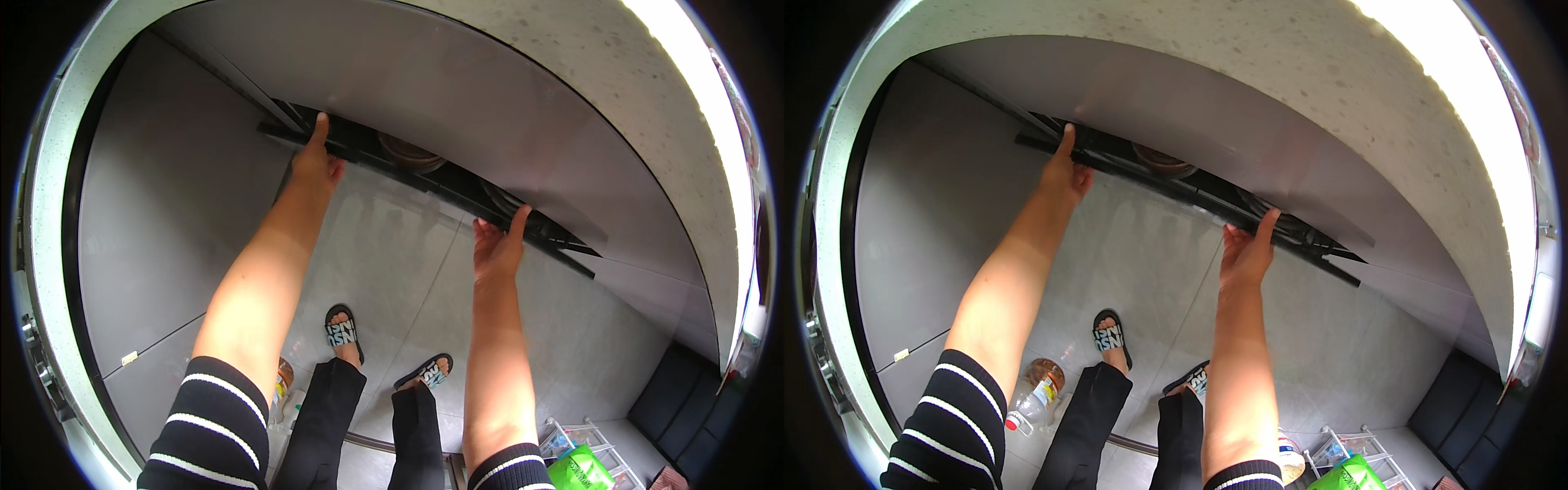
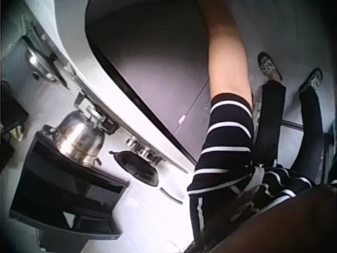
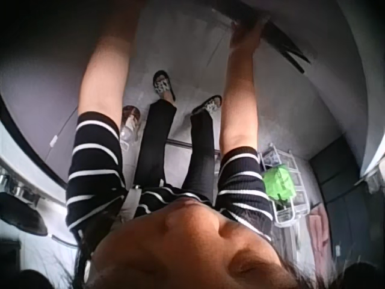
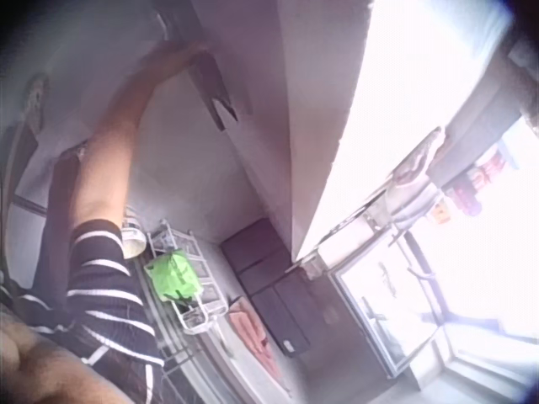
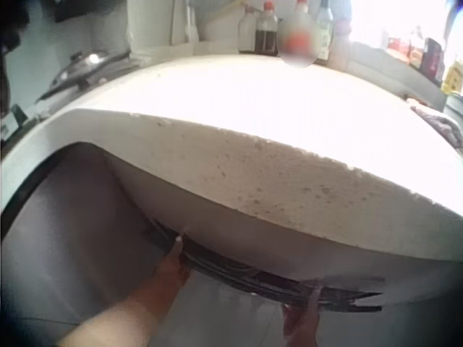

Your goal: The person washes a metal pot and a ladle in the kitchen sink using a sponge and running water. They then rinse the items and place them into a pull-out drawer cabinet for storage.

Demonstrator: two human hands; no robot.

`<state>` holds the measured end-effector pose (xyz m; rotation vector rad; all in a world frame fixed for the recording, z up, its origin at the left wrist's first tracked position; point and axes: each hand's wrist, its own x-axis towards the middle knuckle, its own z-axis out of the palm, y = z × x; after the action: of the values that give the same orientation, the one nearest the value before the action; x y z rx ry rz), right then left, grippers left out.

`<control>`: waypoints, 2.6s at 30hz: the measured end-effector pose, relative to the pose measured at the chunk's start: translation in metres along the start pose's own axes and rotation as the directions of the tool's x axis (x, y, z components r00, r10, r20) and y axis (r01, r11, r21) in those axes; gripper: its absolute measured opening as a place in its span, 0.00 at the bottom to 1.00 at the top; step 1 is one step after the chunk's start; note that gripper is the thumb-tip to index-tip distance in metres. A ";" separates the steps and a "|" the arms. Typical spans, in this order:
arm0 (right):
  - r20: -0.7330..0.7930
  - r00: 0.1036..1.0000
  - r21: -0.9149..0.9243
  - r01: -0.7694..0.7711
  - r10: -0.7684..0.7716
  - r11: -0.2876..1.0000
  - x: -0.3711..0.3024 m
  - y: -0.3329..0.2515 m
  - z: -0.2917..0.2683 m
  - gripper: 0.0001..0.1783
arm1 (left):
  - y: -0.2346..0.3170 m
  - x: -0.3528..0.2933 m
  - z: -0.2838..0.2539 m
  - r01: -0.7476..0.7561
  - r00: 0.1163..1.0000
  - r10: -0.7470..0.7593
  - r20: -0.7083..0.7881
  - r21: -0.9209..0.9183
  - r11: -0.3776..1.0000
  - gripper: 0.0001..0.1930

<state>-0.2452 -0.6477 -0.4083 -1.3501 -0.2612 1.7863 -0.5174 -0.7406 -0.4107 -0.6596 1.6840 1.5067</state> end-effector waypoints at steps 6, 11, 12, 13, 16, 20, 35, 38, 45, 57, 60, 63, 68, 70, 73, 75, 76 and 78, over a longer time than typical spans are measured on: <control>-0.039 0.999 0.035 -0.030 0.031 0.999 -0.045 0.029 -0.053 0.22 | -0.045 -0.027 -0.066 -0.038 0.997 0.057 0.043 -0.353 0.935 0.18; -0.062 0.990 0.065 -0.123 0.127 0.990 -0.082 0.040 -0.093 0.19 | -0.080 -0.051 -0.115 -0.021 1.000 0.027 0.009 -0.411 0.912 0.14; -0.070 0.988 0.064 -0.134 0.139 0.989 -0.091 0.041 -0.099 0.19 | -0.085 -0.058 -0.118 -0.013 1.000 0.005 -0.020 -0.407 0.913 0.14; -0.074 0.984 0.067 -0.157 0.162 0.985 -0.100 0.045 -0.103 0.18 | -0.086 -0.065 -0.126 -0.016 0.998 -0.009 -0.059 -0.401 0.916 0.13; -0.052 0.972 0.093 -0.224 0.229 0.970 -0.114 0.041 -0.107 0.18 | -0.094 -0.074 -0.132 -0.054 0.994 0.009 -0.109 -0.412 0.909 0.10; -0.076 0.954 0.038 -0.288 0.290 0.957 -0.114 0.032 -0.111 0.19 | -0.096 -0.081 -0.126 -0.069 0.972 -0.023 -0.233 -0.379 0.923 0.09; 0.052 0.974 0.056 -0.223 0.220 0.973 -0.093 0.039 -0.121 0.07 | -0.093 -0.050 -0.134 0.040 0.994 0.013 0.104 -0.487 0.873 0.12; 0.076 0.981 -0.002 -0.179 0.178 0.984 -0.085 0.035 -0.116 0.07 | -0.088 -0.037 -0.131 0.063 0.986 0.021 0.163 -0.494 0.867 0.11; 0.145 0.989 -0.024 -0.031 0.034 0.999 -0.060 0.031 -0.090 0.08 | -0.069 -0.008 -0.108 0.079 0.951 0.067 0.301 -0.448 0.890 0.06; 0.188 0.981 0.043 -0.046 0.037 0.998 -0.047 -0.007 -0.064 0.12 | -0.030 -0.044 -0.073 0.041 0.870 0.169 0.464 -0.409 0.912 0.30; 0.236 0.972 0.067 -0.018 0.002 0.998 -0.041 -0.010 -0.068 0.20 | -0.028 -0.049 -0.070 0.063 0.827 0.179 0.532 -0.404 0.913 0.38; 0.198 0.980 0.102 -0.001 -0.019 0.995 -0.041 -0.017 -0.065 0.24 | -0.023 -0.068 -0.058 0.074 0.838 0.165 0.521 -0.408 0.910 0.41; 0.082 0.997 0.137 0.004 -0.015 0.991 -0.058 -0.032 -0.045 0.24 | -0.017 -0.084 -0.043 0.110 0.804 0.165 0.572 -0.415 0.903 0.44; 0.221 0.975 0.170 -0.019 -0.020 0.985 -0.052 -0.040 -0.045 0.21 | -0.014 -0.091 -0.036 0.133 0.792 0.163 0.588 -0.427 0.894 0.45; 0.233 0.972 0.165 -0.038 -0.001 0.986 -0.050 -0.053 -0.033 0.18 | -0.005 -0.085 -0.023 0.159 0.756 0.153 0.636 -0.406 0.900 0.49; 0.201 0.979 0.161 -0.054 0.020 0.986 -0.048 -0.056 -0.029 0.16 | -0.002 -0.088 -0.017 0.158 0.781 0.127 0.611 -0.391 0.907 0.48; 0.198 0.980 0.163 -0.065 0.032 0.984 -0.044 -0.059 -0.028 0.16 | 0.001 -0.092 -0.014 0.161 0.793 0.113 0.598 -0.386 0.908 0.48; 0.220 0.975 0.175 -0.084 0.044 0.981 -0.040 -0.061 -0.029 0.15 | 0.008 -0.093 -0.010 0.171 0.799 0.093 0.595 -0.373 0.912 0.50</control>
<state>-0.1876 -0.6484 -0.3549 -1.0473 -0.1654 1.9621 -0.4725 -0.7597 -0.3300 -0.3506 0.8635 1.8170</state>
